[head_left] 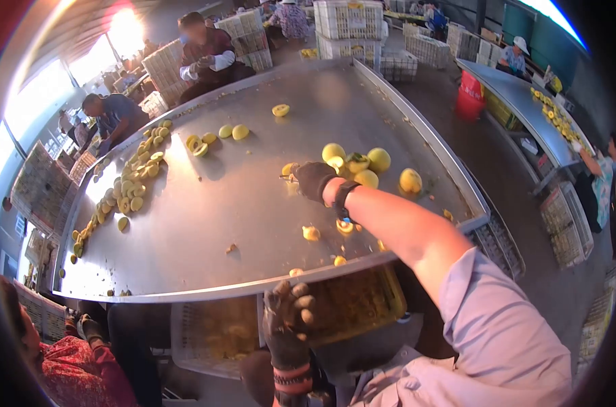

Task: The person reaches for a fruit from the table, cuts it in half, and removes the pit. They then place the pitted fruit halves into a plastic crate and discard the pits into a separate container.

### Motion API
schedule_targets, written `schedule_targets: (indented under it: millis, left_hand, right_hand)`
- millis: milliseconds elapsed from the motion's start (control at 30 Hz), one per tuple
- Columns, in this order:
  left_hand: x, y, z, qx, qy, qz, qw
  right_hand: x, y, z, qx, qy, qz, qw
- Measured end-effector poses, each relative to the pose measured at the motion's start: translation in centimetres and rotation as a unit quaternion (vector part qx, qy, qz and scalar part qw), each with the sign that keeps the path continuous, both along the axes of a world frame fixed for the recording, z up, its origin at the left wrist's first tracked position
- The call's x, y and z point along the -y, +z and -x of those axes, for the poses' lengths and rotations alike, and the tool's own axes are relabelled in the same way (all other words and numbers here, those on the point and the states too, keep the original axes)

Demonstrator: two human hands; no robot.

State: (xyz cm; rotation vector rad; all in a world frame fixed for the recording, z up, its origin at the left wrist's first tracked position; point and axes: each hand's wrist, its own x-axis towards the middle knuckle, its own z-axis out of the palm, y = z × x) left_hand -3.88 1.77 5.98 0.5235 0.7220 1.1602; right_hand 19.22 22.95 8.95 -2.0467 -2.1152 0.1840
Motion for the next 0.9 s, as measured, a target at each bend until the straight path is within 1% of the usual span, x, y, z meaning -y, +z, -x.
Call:
schedule_targets:
  millis: [67,133,200,267,300,333,367,400,433,500,533,600,633,667,700,733,767,800,833,900]
  left_hand:
    - [-0.3,-0.2,0.2,-0.024,0.008,-0.007,1.000]
    - [-0.7,-0.3,0.4,-0.051,0.021,-0.011,0.998]
    - [-0.9,-0.1,0.4,-0.057,0.036,-0.011,0.998]
    - [-0.9,0.2,0.4,-0.061,0.043,0.007,0.997]
    - [-0.9,0.2,0.4,-0.069,0.048,0.004,0.996]
    - [-0.9,0.2,0.4,-0.051,0.047,0.001,0.998]
    - [-0.8,0.1,0.5,-0.032,0.043,-0.002,0.999]
    - [-0.6,0.0,0.6,-0.012,0.040,-0.004,0.999]
    - [-0.4,-0.2,0.7,-0.019,0.054,-0.015,0.998]
    - [-0.2,-0.3,0.6,-0.030,0.081,-0.041,0.995]
    - [0.0,0.2,0.0,-0.023,0.099,-0.081,0.991]
    - [0.8,1.3,-1.2,-0.012,0.140,-0.156,0.978]
    - [0.6,0.0,-1.0,-0.116,0.122,-0.235,0.957]
    - [0.5,-1.3,-0.8,-0.214,0.117,-0.311,0.919]
    - [0.5,-1.3,-0.9,-0.310,0.137,-0.357,0.870]
    - [0.6,-1.2,-1.0,-0.402,0.164,-0.394,0.810]
    - [1.0,-1.4,-0.7,-0.453,0.173,-0.419,0.767]
    - [1.5,-1.6,-0.5,-0.502,0.186,-0.441,0.720]
    - [1.9,-1.7,-0.7,-0.480,0.174,-0.424,0.748]
    - [2.9,-1.1,-0.9,-0.487,0.188,-0.411,0.748]
  right_hand:
    - [-4.6,-2.4,-0.4,0.006,-0.009,0.017,1.000]
    - [-7.3,-3.3,-0.3,0.005,-0.015,0.038,0.999]
    - [-8.1,-3.5,-0.4,0.009,0.013,0.090,0.996]
    - [-7.7,-3.6,0.2,-0.022,0.003,0.109,0.994]
    - [-7.2,-3.3,0.4,-0.020,0.071,0.108,0.991]
    - [-6.5,-3.3,0.6,-0.017,0.138,0.106,0.985]
    - [-7.9,-7.6,0.3,-0.158,0.195,0.091,0.964]
    - [-6.8,-9.5,1.1,-0.273,0.230,0.075,0.931]
    - [-5.7,-11.4,2.1,-0.379,0.271,0.067,0.882]
    - [4.1,-3.2,5.4,-0.479,0.232,0.149,0.834]
    - [8.5,0.8,6.6,-0.494,0.169,0.237,0.820]
    - [11.9,-3.9,8.7,-0.550,0.195,0.105,0.805]
    - [13.6,-3.1,8.9,-0.490,0.194,0.041,0.849]
    - [16.0,-2.4,9.4,-0.429,0.192,-0.019,0.882]
    - [18.3,-2.4,10.1,-0.369,0.191,-0.074,0.907]
    - [19.1,-3.0,10.3,-0.457,0.228,-0.060,0.858]
    - [19.2,-3.3,10.0,-0.543,0.260,-0.045,0.797]
    - [19.9,-1.4,9.0,-0.502,0.230,0.055,0.832]
    - [21.3,1.0,8.1,-0.569,0.141,0.188,0.788]
    - [22.2,0.2,6.6,-0.515,0.171,0.070,0.837]
